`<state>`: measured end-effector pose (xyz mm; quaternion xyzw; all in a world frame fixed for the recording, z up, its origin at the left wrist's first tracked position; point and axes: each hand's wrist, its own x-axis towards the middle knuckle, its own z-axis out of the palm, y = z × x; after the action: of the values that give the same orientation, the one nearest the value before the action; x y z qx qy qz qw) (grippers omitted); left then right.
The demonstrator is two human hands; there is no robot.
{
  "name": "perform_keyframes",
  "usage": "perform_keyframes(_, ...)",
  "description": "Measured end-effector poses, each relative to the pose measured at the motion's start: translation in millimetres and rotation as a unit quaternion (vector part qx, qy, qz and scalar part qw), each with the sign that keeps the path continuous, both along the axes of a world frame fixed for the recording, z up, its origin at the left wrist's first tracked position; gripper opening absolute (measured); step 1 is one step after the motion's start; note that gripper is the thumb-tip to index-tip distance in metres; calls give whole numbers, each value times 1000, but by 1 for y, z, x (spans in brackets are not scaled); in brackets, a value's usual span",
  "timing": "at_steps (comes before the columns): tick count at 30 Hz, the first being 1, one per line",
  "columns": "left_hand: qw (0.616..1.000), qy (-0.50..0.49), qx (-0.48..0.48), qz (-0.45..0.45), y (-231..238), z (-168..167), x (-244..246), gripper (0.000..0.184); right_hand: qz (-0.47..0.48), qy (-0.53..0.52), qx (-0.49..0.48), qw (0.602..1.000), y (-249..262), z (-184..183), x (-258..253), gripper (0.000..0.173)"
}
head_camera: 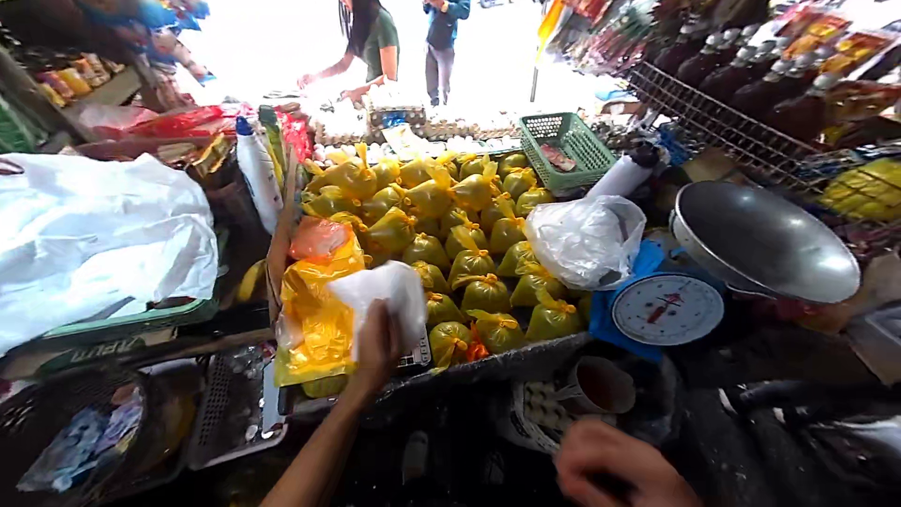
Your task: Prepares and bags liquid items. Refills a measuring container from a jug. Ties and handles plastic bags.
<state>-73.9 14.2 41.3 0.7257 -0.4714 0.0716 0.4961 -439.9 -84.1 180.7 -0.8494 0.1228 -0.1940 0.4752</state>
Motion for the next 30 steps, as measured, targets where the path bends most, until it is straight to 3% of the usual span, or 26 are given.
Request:
perform_keyframes(1,998,-15,15,-62,-3,0,-21,26,-90,8,-25,996,4,-24,22,35)
perform_keyframes(2,992,-34,27,-121,-6,2,-41,25,-163,23,-42,985,7,-45,42,51)
perform_keyframes(4,975,-89,16,-205,-11,3,-71,29,-251,47,-24,967,9,-76,74,83)
perform_keyframes(5,968,-106,8,-228,-12,3,-80,29,-282,33,-6,959,8,-88,84,85)
perform_keyframes(8,966,-95,-11,-240,-10,-1,-90,30,-350,-25,15,936,7,-113,92,56)
perform_keyframes(10,968,-46,-3,-248,-3,0,-97,34,-391,-6,-14,920,11,-117,84,40)
perform_keyframes(13,959,-1,71,-275,5,5,-126,78,-444,68,-80,890,16,-118,69,44)
perform_keyframes(16,962,14,156,-222,-2,-10,-153,77,-480,83,-136,863,1,-128,42,24)
perform_keyframes(20,985,46,162,-24,-29,-30,-164,80,-516,92,-171,834,-8,-126,-9,32)
perform_keyframes(23,980,123,147,-54,-37,-30,-205,83,-483,132,-150,852,15,-137,-28,40)
perform_keyframes(27,961,149,218,-87,-45,-40,-237,60,-513,123,-95,844,5,-153,-62,48)
perform_keyframes(30,938,156,305,-63,-43,-43,-254,63,-537,117,-85,831,5,-156,-87,58)
